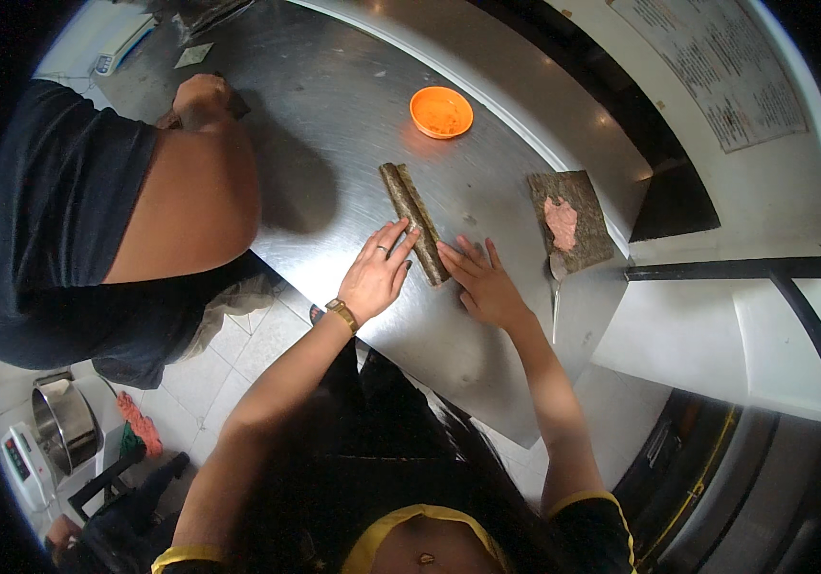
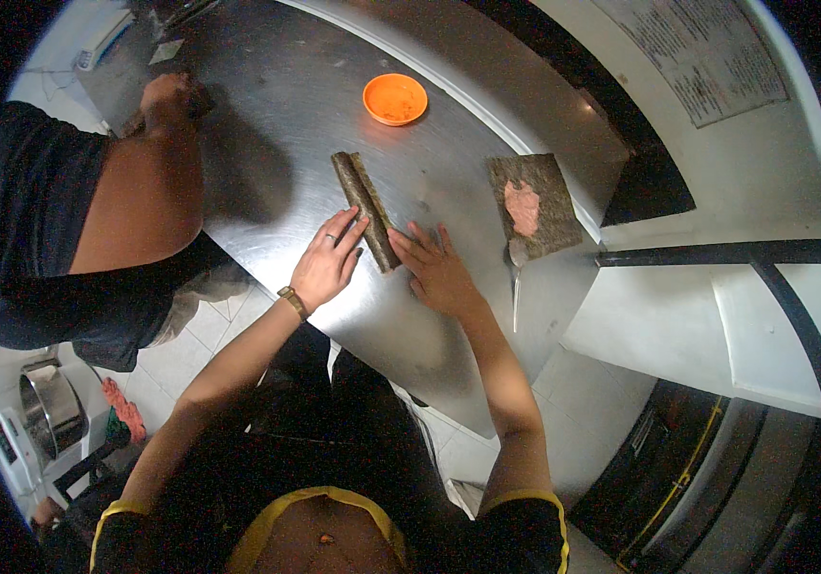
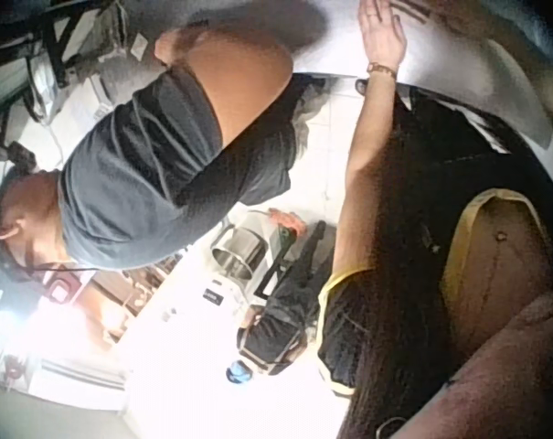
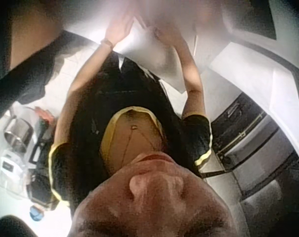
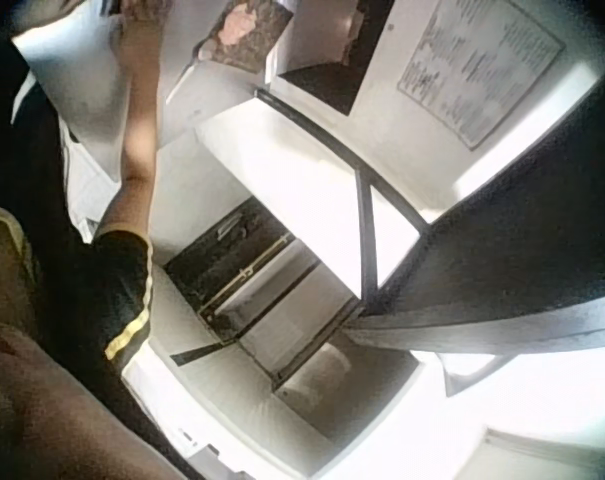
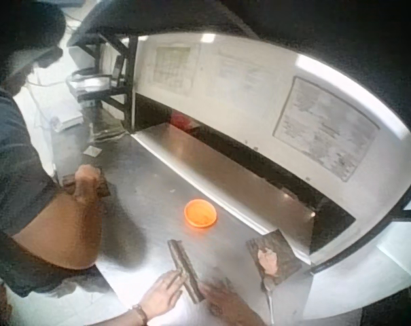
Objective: The person spreads a pink filling onto sheets of nori laid on a stainless steel table, then rolls each sheet into a cylindrical sushi roll using both hands. The person places the completed rolls onto a metal tray and repeats the process with additional sheets.
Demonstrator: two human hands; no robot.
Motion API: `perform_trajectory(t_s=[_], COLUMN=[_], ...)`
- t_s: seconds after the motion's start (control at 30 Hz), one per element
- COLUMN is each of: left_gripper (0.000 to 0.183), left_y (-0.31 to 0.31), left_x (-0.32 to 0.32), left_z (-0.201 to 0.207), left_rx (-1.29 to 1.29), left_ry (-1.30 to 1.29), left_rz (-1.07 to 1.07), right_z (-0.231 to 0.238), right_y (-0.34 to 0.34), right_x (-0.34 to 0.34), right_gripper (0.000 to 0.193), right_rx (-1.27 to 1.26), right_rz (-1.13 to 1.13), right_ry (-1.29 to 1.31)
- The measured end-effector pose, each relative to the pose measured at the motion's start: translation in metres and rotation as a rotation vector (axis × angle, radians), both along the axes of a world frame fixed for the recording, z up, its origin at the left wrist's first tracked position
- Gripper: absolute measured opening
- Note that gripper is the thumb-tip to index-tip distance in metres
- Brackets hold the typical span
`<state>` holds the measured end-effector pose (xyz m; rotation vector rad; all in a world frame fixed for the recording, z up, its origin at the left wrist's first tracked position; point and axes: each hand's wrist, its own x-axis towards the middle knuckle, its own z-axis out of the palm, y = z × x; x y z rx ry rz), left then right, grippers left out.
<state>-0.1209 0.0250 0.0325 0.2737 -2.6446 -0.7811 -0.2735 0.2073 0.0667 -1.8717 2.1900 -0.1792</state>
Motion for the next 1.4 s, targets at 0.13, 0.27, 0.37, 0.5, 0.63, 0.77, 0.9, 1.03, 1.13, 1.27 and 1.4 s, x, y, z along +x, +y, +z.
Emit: perform_trajectory(t_s=[0.13, 0.27, 0.37, 0.5, 0.63, 0.77, 0.9, 1.03, 1.13, 1.27, 1.4], left_gripper=[0.053, 0.053, 0.053, 0.054, 0.054, 0.054, 0.055, 0.056, 0.057, 0.058, 0.051], left_y=[-0.001, -0.002, -0.002, -0.002, -0.003, -0.003, -0.003, -0.002, -0.002, -0.001, -0.003], left_x=[0.002, 0.002, 0.002, 0.002, 0.002, 0.003, 0.003, 0.003, 0.003, 0.0, 0.002], left_z=[0.0, -0.003, -0.002, -0.004, -0.002, 0.0, 0.003, 0.001, -0.007, -0.004, -0.002], left_rx=[0.004, -0.007, -0.017, -0.01, -0.01, -0.003, -0.001, -0.018, 0.179, 0.332, 0.308], left_ry=[-0.005, -0.009, -0.007, 0.004, 0.001, 0.004, -0.009, -0.005, 0.035, 0.152, 0.195], left_rz=[0.011, 0.001, -0.009, -0.001, 0.005, 0.003, 0.0, -0.001, 0.066, 0.151, 0.148], right_z=[0.008, 0.009, 0.004, 0.001, -0.008, -0.019, -0.029, -0.028, -0.013, -0.028, -0.039], right_y=[0.018, 0.017, -0.014, -0.063, -0.107, -0.142, -0.16, -0.16, -0.145, -0.118, -0.112], right_x=[0.005, 0.0, -0.014, -0.037, -0.057, -0.07, -0.075, -0.061, -0.02, 0.026, 0.036], right_gripper=[0.071, 0.07, 0.065, 0.066, 0.064, 0.054, 0.054, 0.05, 0.045, 0.039, 0.042], right_rx=[0.096, 0.117, 0.048, -0.014, -0.079, -0.206, -0.246, -0.429, -0.44, -0.374, -0.35], right_rz=[0.035, 0.038, 0.103, 0.123, 0.169, 0.222, 0.182, 0.036, -0.329, -0.553, -0.604], right_ry=[0.0, -0.024, 0.075, -0.01, 0.002, 0.02, -0.024, -0.018, -0.071, -0.059, -0.05])
